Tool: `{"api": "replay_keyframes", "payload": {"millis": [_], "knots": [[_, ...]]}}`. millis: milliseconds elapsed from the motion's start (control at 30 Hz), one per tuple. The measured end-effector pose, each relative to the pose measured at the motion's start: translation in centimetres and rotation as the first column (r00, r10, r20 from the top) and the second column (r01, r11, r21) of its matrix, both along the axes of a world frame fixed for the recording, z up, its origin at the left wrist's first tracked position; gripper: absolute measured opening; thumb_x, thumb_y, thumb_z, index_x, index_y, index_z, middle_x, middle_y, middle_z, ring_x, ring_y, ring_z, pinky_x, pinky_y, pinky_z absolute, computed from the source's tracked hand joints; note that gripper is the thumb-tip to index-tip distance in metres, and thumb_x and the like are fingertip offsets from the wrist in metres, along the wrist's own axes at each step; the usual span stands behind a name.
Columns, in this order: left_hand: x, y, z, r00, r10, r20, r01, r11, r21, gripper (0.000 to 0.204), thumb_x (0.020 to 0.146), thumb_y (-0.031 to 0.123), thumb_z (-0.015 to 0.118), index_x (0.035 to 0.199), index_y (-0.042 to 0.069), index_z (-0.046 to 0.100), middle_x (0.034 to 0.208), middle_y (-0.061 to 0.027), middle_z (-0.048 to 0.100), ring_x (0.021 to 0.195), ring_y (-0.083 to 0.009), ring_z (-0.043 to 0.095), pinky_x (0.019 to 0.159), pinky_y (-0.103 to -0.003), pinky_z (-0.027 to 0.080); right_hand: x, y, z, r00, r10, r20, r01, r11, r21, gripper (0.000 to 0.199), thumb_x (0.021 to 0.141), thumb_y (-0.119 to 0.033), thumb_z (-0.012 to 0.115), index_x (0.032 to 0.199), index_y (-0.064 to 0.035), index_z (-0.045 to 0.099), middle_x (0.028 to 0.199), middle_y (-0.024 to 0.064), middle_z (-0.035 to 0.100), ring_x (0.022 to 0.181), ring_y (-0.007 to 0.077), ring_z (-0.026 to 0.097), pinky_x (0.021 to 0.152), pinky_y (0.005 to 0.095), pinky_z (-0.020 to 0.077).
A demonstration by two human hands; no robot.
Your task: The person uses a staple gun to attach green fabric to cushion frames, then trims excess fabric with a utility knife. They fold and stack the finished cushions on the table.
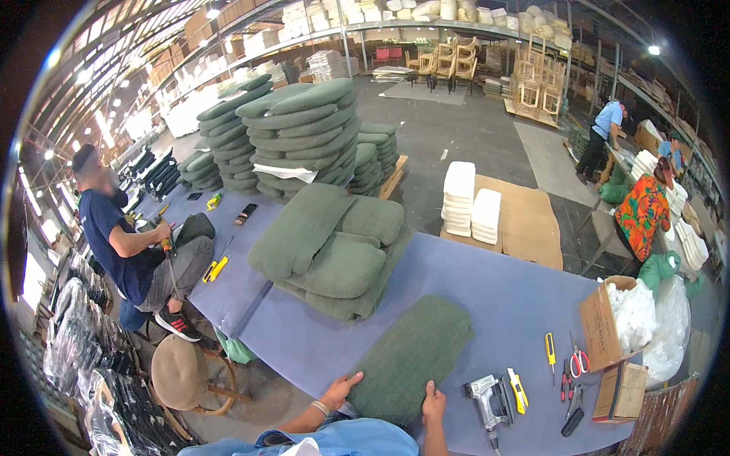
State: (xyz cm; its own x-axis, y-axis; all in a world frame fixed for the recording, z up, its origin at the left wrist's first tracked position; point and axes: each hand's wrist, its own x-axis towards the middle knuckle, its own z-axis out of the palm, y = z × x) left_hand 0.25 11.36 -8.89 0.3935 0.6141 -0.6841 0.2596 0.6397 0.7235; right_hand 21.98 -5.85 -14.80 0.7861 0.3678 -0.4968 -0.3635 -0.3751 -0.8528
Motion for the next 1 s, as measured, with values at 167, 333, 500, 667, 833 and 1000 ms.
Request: {"api": "replay_keyframes", "payload": {"millis": [167, 333, 500, 667, 833, 1000], "knots": [[1.1, -0.1, 5.4, 0.958, -0.198, -0.208, 0.265, 0.89, 0.371, 0.091, 0.088, 0.058, 0.078, 0.143, -0.011, 0.051, 0.125, -0.0271, 0.07, 0.117, -0.0332, 0.069, 0.1, -0.044, 0.053, -0.1, -0.2, 0.6, 0.98, -0.071, -0.185, 0.098, 0.985, 0.142, 0.051, 0.104, -0.05, 0.06, 0.114, 0.0002, 0.063, 0.105, 0.012, 0.067, 0.081, 0.0225, 0.061, 0.074, 0.0419, 0.0497], [3.5, -0.6, 12.6, 0.9, -0.233, -0.369, 0.427, 0.647, 0.632, 0.088, 0.089, 0.057, 0.076, 0.14, -0.011, 0.053, 0.118, -0.0337, 0.07, 0.114, -0.0453, 0.068, 0.097, -0.049, 0.054, 0.1, -0.3, 1.2, 0.866, 0.06, -0.497, 0.179, 0.89, 0.419, 0.071, 0.105, -0.057, 0.054, 0.15, -0.0025, 0.047, 0.146, 0.0178, 0.057, 0.125, 0.0334, 0.061, 0.107, 0.0496, 0.0485], [5.3, -2.1, 15.3, 0.897, -0.292, -0.332, 0.436, 0.457, 0.776, 0.092, 0.091, 0.046, 0.075, 0.156, -0.004, 0.034, 0.133, -0.0355, 0.061, 0.115, -0.0508, 0.065, 0.097, -0.052, 0.054, -1.9, 1.2, 7.0, 0.824, 0.13, -0.552, 0.2, 0.844, 0.498, 0.08, 0.104, -0.065, 0.048, 0.156, -0.0039, 0.041, 0.155, 0.018, 0.049, 0.14, 0.0368, 0.05, 0.116, 0.053, 0.0415], [6.5, -2.5, 14.3, 0.847, -0.403, -0.347, 0.507, 0.412, 0.757, 0.092, 0.094, 0.037, 0.072, 0.162, -0.001, 0.022, 0.148, -0.0344, 0.048, 0.118, -0.05, 0.062, 0.099, -0.052, 0.054, -2.5, 2.4, 7.0, 0.834, 0.035, -0.55, 0.284, 0.828, 0.484, 0.081, 0.103, -0.066, 0.049, 0.156, -0.005, 0.042, 0.154, 0.0178, 0.05, 0.138, 0.0366, 0.051, 0.114, 0.0533, 0.0437], [4.0, 0.3, 16.0, 0.866, -0.465, -0.183, 0.417, 0.473, 0.776, 0.089, 0.095, 0.031, 0.072, 0.163, 0.003, 0.022, 0.149, -0.0333, 0.048, 0.126, -0.0473, 0.059, 0.101, -0.051, 0.053, -4.3, 4.2, 8.5, 0.935, 0.075, -0.347, 0.157, 0.789, 0.594, 0.079, 0.106, -0.062, 0.047, 0.157, -0.0027, 0.038, 0.154, 0.0173, 0.05, 0.136, 0.0348, 0.054, 0.111, 0.0489, 0.0473], [-0.4, 5.2, 20.9, 0.906, -0.417, 0.075, 0.05, 0.282, 0.958, 0.084, 0.097, 0.026, 0.071, 0.164, 0.007, 0.024, 0.158, -0.0241, 0.044, 0.128, -0.0425, 0.061, 0.098, -0.049, 0.057, -2.9, 12.1, 16.9, 0.997, 0.083, -0.005, -0.059, 0.747, 0.662, 0.077, 0.108, -0.058, 0.044, 0.158, -0.0009, 0.035, 0.157, 0.0176, 0.046, 0.14, 0.0331, 0.051, 0.115, 0.0471, 0.0435]]}}
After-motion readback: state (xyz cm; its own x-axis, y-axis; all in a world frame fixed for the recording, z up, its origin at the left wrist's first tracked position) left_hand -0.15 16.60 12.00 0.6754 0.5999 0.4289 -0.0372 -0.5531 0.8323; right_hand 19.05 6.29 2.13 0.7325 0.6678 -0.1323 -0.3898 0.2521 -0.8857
